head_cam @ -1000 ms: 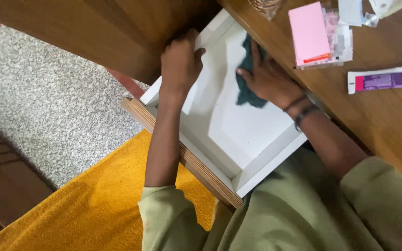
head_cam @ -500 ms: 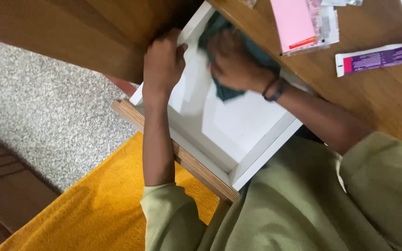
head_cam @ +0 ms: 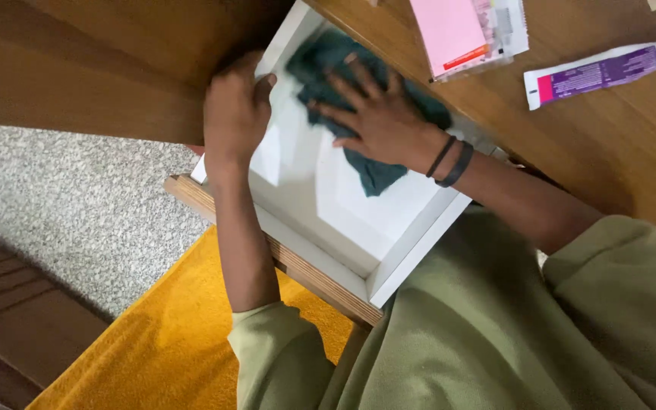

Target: Wiping down the surface of a desk and organizing the contents of its drawer with a cloth.

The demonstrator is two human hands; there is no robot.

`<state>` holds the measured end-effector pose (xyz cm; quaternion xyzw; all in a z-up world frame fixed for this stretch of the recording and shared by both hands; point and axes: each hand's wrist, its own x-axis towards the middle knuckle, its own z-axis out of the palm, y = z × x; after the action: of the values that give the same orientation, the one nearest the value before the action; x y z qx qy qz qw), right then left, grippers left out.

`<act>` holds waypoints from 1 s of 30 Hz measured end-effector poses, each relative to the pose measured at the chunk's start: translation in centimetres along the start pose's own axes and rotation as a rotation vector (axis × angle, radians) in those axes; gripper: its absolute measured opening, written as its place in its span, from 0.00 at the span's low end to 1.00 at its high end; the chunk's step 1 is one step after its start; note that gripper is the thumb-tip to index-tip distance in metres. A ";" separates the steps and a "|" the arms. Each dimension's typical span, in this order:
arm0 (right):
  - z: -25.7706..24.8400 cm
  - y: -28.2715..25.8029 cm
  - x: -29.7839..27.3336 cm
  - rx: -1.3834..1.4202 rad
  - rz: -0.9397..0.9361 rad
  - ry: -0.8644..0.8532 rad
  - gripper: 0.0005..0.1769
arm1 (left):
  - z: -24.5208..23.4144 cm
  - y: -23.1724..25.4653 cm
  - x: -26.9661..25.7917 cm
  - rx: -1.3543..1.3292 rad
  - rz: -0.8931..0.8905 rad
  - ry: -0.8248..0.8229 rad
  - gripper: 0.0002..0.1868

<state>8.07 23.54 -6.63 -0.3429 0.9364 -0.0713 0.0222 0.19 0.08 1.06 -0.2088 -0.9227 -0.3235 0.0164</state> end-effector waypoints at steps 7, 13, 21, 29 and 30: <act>-1.4 -0.1 -4.3 0.090 0.580 -0.264 0.47 | -0.8 0.8 -0.1 0.005 0.014 -0.012 0.16; -5.1 -3.3 -6.7 0.117 0.843 -0.458 0.56 | -0.5 0.1 -0.1 0.009 0.019 0.001 0.15; -4.9 -7.9 -6.3 0.340 0.261 -0.597 0.20 | -0.7 0.3 0.0 -0.006 -0.005 0.007 0.14; -9.9 -5.2 -6.4 0.312 0.357 -0.171 0.20 | -0.7 0.0 0.1 -0.008 0.025 -0.010 0.15; -8.8 -4.5 -7.1 0.157 0.444 -0.223 0.18 | -0.8 0.3 0.2 -0.021 -0.057 -0.046 0.16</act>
<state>15.61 25.79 2.70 -0.1319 0.9721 -0.0986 0.1670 0.05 -0.11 1.97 -0.1899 -0.9250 -0.3286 -0.0164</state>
